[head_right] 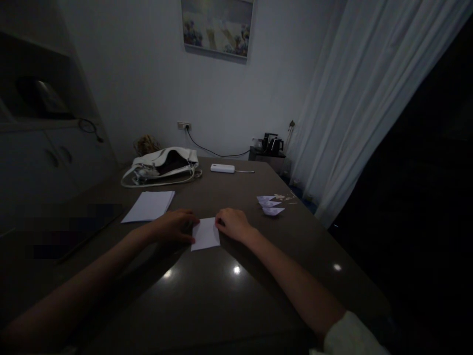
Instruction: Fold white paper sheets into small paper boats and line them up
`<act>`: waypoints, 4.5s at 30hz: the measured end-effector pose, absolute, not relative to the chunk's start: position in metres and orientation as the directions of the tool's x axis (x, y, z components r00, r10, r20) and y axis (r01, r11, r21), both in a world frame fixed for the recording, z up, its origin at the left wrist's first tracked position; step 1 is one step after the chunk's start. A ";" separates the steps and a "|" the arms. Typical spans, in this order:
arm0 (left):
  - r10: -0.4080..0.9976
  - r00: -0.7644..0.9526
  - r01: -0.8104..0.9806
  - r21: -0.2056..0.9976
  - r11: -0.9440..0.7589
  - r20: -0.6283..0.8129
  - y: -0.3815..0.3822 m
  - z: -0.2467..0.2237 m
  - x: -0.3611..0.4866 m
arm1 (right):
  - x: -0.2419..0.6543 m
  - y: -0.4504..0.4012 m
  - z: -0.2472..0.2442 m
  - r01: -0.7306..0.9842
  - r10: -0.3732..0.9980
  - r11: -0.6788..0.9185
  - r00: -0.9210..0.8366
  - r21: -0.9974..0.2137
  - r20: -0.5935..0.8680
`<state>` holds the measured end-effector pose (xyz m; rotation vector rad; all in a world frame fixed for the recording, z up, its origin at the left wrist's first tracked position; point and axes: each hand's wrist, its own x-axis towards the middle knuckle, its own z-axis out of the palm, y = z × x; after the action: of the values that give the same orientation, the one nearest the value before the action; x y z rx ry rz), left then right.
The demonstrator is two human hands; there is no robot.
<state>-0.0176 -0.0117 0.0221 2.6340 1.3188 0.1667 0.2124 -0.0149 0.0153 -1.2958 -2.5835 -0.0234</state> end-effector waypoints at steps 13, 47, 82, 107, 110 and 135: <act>0.775 0.631 0.761 0.182 -0.623 0.013 -0.012 0.025 -0.016 | 0.196 0.006 0.005 0.898 0.876 0.439 -0.423 -0.019 0.231; 0.756 0.576 0.621 0.435 -0.652 0.311 -0.033 0.032 0.002 | 0.236 -0.029 0.002 0.468 0.687 0.718 -0.597 -0.516 0.415; 0.823 0.542 0.124 0.952 -0.278 0.170 -0.045 0.018 0.027 | 0.218 -0.037 0.001 -0.028 0.934 0.187 -0.305 -0.982 0.187; 0.944 0.274 0.200 0.949 -0.245 0.186 -0.042 0.013 0.032 | 0.213 -0.038 -0.003 0.017 0.940 0.289 -0.195 -0.957 0.280; 0.944 0.269 0.211 0.945 -0.250 0.189 -0.040 0.012 0.031 | 0.214 -0.039 -0.002 0.032 0.937 0.299 -0.198 -0.954 0.288; 0.960 0.222 0.185 0.959 -0.213 0.170 -0.040 0.015 0.030 | 0.216 -0.039 0.002 -0.011 0.966 0.168 -0.196 -0.986 0.167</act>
<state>0.0305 -0.0405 0.0151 1.5979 1.1019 1.0857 0.2164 -0.0390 0.0021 -0.9858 -1.4320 1.2196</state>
